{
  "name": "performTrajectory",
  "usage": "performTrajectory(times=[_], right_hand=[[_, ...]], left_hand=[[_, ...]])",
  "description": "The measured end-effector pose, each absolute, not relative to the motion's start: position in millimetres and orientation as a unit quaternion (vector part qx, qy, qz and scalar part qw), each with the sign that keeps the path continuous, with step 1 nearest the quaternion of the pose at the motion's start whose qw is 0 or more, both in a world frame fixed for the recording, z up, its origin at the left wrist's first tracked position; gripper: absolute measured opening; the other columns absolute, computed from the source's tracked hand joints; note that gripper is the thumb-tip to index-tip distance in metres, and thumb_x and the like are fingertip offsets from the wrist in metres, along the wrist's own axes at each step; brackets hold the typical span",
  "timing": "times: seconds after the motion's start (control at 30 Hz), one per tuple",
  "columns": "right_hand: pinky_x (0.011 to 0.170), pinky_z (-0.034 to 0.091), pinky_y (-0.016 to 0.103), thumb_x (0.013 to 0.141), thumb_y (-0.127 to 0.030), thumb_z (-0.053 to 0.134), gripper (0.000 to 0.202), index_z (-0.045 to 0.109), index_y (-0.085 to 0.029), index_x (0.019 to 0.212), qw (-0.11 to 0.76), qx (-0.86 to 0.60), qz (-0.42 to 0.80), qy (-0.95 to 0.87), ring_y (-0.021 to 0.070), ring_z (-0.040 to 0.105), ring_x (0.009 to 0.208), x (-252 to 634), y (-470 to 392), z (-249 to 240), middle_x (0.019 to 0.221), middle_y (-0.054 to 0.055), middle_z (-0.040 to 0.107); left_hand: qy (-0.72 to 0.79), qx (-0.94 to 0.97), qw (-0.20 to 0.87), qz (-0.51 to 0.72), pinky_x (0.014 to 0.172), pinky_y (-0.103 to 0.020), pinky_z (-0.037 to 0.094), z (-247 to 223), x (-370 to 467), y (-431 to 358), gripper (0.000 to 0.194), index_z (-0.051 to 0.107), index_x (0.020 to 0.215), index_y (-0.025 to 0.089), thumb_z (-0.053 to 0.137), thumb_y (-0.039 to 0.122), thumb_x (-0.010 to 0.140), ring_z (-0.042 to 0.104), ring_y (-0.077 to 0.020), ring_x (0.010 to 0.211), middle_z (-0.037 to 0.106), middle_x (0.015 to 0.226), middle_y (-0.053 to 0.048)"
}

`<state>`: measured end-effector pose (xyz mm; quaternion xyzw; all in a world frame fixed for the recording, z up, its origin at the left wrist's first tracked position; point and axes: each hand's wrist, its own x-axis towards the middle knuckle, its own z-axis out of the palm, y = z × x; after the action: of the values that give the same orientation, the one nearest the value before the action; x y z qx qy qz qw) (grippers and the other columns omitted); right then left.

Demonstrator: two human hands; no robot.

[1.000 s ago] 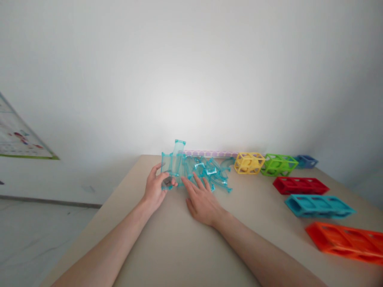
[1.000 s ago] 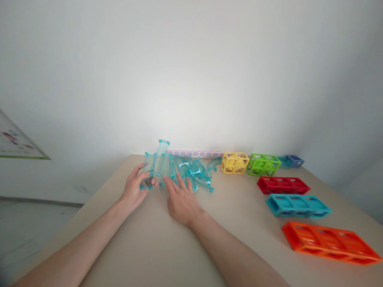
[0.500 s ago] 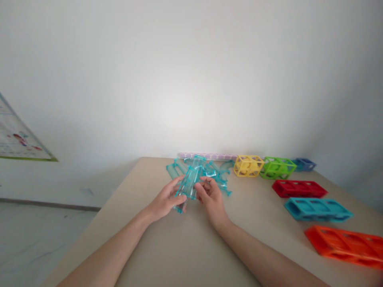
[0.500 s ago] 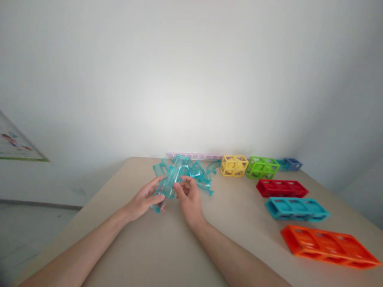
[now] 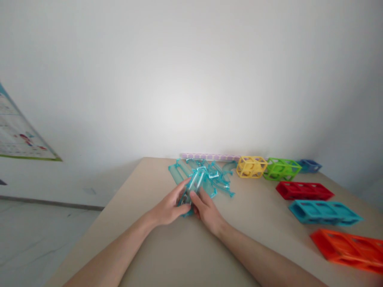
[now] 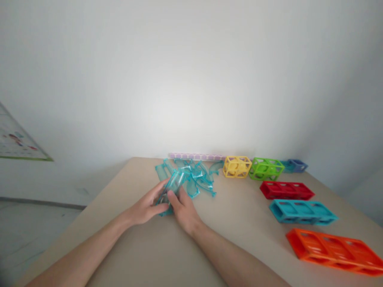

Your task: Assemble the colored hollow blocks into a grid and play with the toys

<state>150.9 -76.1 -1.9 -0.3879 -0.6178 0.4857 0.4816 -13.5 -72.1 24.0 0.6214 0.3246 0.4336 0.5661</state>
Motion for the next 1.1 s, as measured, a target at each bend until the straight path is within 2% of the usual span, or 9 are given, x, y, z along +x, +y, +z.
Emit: performTrajectory(times=[0.07,0.13,0.27,0.4,0.53,0.63,0.73,0.9,1.1], right_hand=[[0.083,0.049,0.038,0.087,-0.050,0.056,0.040,0.055,-0.019,0.113,0.474,-0.397,0.432,-0.656,0.0218,0.061,0.093,151,-78,-1,0.099,0.006,0.065],[0.089,0.048,0.041,0.087,-0.049,0.057,0.041,0.055,-0.018,0.114,0.469,-0.408,0.409,-0.668,0.0231,0.060,0.098,151,-79,0,0.106,0.008,0.066],[0.084,0.051,0.038,0.088,-0.048,0.057,0.043,0.053,-0.018,0.119,0.492,-0.419,0.425,-0.634,0.0222,0.063,0.096,151,-80,-1,0.104,0.007,0.067],[0.078,0.054,0.037,0.088,-0.050,0.056,0.057,0.041,-0.018,0.133,0.508,-0.413,0.454,-0.605,0.0208,0.066,0.085,153,-79,-5,0.094,0.005,0.068],[0.082,0.051,0.038,0.088,-0.047,0.057,0.051,0.046,-0.019,0.129,0.473,-0.442,0.384,-0.658,0.0222,0.065,0.089,156,-81,-2,0.099,0.006,0.068],[0.080,0.050,0.038,0.091,-0.042,0.054,0.035,0.054,-0.020,0.118,0.433,-0.442,0.322,-0.717,0.0222,0.064,0.088,156,-84,5,0.100,0.007,0.068],[0.080,0.049,0.038,0.092,-0.040,0.051,0.037,0.051,-0.018,0.122,0.406,-0.455,0.285,-0.739,0.0230,0.063,0.087,156,-87,10,0.101,0.008,0.068],[0.091,0.047,0.038,0.095,-0.040,0.047,0.040,0.044,-0.020,0.131,0.416,-0.435,0.300,-0.740,0.0227,0.062,0.103,156,-89,13,0.117,0.008,0.064],[0.099,0.043,0.038,0.097,-0.040,0.044,0.039,0.046,-0.020,0.131,0.436,-0.375,0.335,-0.746,0.0219,0.057,0.114,159,-88,12,0.126,0.008,0.060]], left_hand=[[0.314,0.615,0.594,0.413,0.107,-0.038,0.038,23,-15,-74,0.071,0.055,0.132,0.027,0.076,0.014,0.065,0.047,-0.0266,0.130,0.056,0.136,-0.007],[0.327,0.584,0.621,0.409,0.105,-0.039,0.040,22,-16,-72,0.058,0.061,0.126,0.025,0.075,0.022,0.069,0.049,-0.0271,0.128,0.060,0.130,-0.008],[0.343,0.516,0.673,0.405,0.082,-0.036,0.052,20,-14,-67,0.040,0.067,0.115,0.019,0.068,0.035,0.078,0.066,-0.0254,0.096,0.069,0.109,-0.011],[0.348,0.525,0.640,0.440,0.067,-0.029,0.052,21,-8,-65,0.042,0.063,0.118,0.017,0.065,0.032,0.079,0.064,-0.0178,0.069,0.069,0.085,-0.006],[0.386,0.589,0.499,0.504,0.088,-0.033,0.049,19,-1,-65,0.036,0.066,0.115,0.021,0.062,0.034,0.083,0.063,-0.0210,0.090,0.070,0.091,-0.005],[0.362,0.581,0.534,0.497,0.100,-0.037,0.043,17,2,-68,0.037,0.068,0.114,0.020,0.058,0.041,0.086,0.060,-0.0236,0.108,0.070,0.106,-0.008],[0.345,0.534,0.601,0.485,0.097,-0.038,0.045,17,0,-69,0.044,0.066,0.119,0.018,0.061,0.043,0.084,0.059,-0.0252,0.111,0.069,0.110,-0.010],[0.326,0.493,0.656,0.469,0.084,-0.036,0.051,26,-5,-70,0.058,0.061,0.126,0.017,0.075,0.035,0.073,0.066,-0.0250,0.093,0.071,0.103,-0.011],[0.291,0.509,0.629,0.510,0.096,-0.037,0.046,29,-2,-70,0.044,0.068,0.115,0.017,0.075,0.029,0.073,0.064,-0.0241,0.102,0.070,0.112,-0.011]])
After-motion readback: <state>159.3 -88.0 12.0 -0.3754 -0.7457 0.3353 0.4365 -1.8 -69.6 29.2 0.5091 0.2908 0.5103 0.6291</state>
